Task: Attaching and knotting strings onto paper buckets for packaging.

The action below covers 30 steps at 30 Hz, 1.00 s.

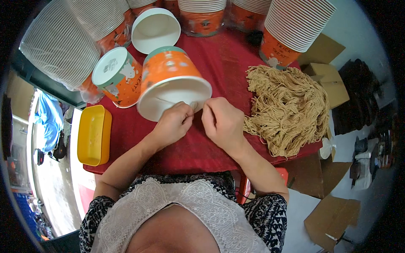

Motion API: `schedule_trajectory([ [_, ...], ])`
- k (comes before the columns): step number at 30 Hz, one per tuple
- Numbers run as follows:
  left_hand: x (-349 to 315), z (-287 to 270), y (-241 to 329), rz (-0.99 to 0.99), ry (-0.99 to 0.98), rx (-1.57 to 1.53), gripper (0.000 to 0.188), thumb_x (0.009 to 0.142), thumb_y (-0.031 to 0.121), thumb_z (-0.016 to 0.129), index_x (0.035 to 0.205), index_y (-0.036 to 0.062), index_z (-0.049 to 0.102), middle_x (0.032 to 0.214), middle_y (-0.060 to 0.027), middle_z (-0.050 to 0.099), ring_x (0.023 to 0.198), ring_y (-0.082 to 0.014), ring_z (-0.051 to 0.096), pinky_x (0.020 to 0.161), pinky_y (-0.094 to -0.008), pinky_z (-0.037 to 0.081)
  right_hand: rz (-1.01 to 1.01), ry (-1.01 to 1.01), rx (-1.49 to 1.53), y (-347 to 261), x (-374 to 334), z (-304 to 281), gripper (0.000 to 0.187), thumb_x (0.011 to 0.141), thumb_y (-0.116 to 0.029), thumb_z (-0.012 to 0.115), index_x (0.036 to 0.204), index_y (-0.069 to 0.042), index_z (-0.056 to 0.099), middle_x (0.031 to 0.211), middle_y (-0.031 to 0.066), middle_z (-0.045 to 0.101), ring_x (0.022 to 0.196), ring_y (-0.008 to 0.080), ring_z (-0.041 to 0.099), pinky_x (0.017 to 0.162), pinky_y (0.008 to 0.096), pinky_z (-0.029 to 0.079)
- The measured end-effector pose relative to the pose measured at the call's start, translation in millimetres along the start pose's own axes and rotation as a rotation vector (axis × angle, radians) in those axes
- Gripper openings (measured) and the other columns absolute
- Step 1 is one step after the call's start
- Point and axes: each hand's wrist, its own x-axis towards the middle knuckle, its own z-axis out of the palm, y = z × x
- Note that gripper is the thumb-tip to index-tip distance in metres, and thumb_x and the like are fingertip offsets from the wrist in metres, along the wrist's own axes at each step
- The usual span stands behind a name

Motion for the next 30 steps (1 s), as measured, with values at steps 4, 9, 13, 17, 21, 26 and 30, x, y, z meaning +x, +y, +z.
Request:
schedule_trajectory([
  [4,2,2,-4,0.013,-0.006,0.037,0.006,0.083,0.000,0.058,0.089,-0.0016,0.056,0.089,-0.0184,0.060,0.084,-0.0370,0.061,0.075,-0.0423,0.049,-0.216,-0.040,0.015,-4,3,-1,0.021,0.079,0.006,0.060,0.098,0.000,0.059,0.093,0.0161,0.064,0.076,0.0319,0.065,0.060,0.0366,0.052],
  [9,3,0,-3,-0.002,-0.042,-0.017,0.006,0.083,0.000,0.057,0.088,-0.0032,0.056,0.091,-0.0184,0.061,0.085,-0.0354,0.062,0.077,-0.0405,0.050,-0.134,-0.304,0.130,5,5,9,0.041,0.084,0.005,0.052,0.124,-0.003,0.050,0.109,0.0200,0.060,0.092,0.0404,0.064,0.070,0.0456,0.055],
  [13,2,-2,-6,-0.008,-0.052,-0.027,0.006,0.082,-0.001,0.058,0.087,-0.0028,0.056,0.089,-0.0178,0.062,0.082,-0.0341,0.062,0.074,-0.0389,0.050,0.017,-0.470,-0.007,6,1,5,0.038,0.086,0.005,0.055,0.122,-0.001,0.050,0.105,0.0200,0.062,0.090,0.0396,0.065,0.072,0.0432,0.054],
  [17,3,-8,-1,-0.099,-0.025,-0.111,0.008,0.081,0.000,0.063,0.086,-0.0007,0.056,0.076,-0.0110,0.060,0.068,-0.0201,0.058,0.062,-0.0323,0.048,-0.009,-0.490,-0.073,11,-4,6,0.028,0.085,0.000,0.060,0.112,-0.002,0.053,0.099,0.0181,0.064,0.082,0.0393,0.066,0.067,0.0449,0.054],
  [21,2,-5,-8,-0.188,-0.022,-0.201,0.007,0.082,0.000,0.064,0.085,0.0002,0.058,0.069,-0.0060,0.057,0.063,-0.0103,0.051,0.057,-0.0275,0.045,-0.079,-0.475,-0.198,7,-7,3,0.020,0.083,-0.005,0.064,0.101,-0.003,0.055,0.093,0.0166,0.064,0.072,0.0364,0.065,0.059,0.0439,0.052],
  [26,1,-3,-6,-0.024,0.013,-0.088,0.003,0.083,0.000,0.063,0.084,-0.0004,0.060,0.072,-0.0082,0.060,0.065,-0.0122,0.057,0.059,-0.0293,0.047,-0.158,-0.411,-0.451,2,-13,-1,0.013,0.080,-0.008,0.065,0.089,-0.005,0.056,0.082,0.0142,0.062,0.062,0.0292,0.064,0.049,0.0407,0.049],
  [30,0,-3,-10,0.042,0.049,-0.054,0.004,0.086,0.002,0.063,0.083,-0.0010,0.061,0.075,-0.0090,0.062,0.064,-0.0132,0.060,0.058,-0.0308,0.049,-0.178,-0.340,-0.436,-2,-16,-4,0.013,0.077,-0.007,0.064,0.087,-0.005,0.057,0.076,0.0130,0.061,0.058,0.0273,0.064,0.047,0.0387,0.049],
])
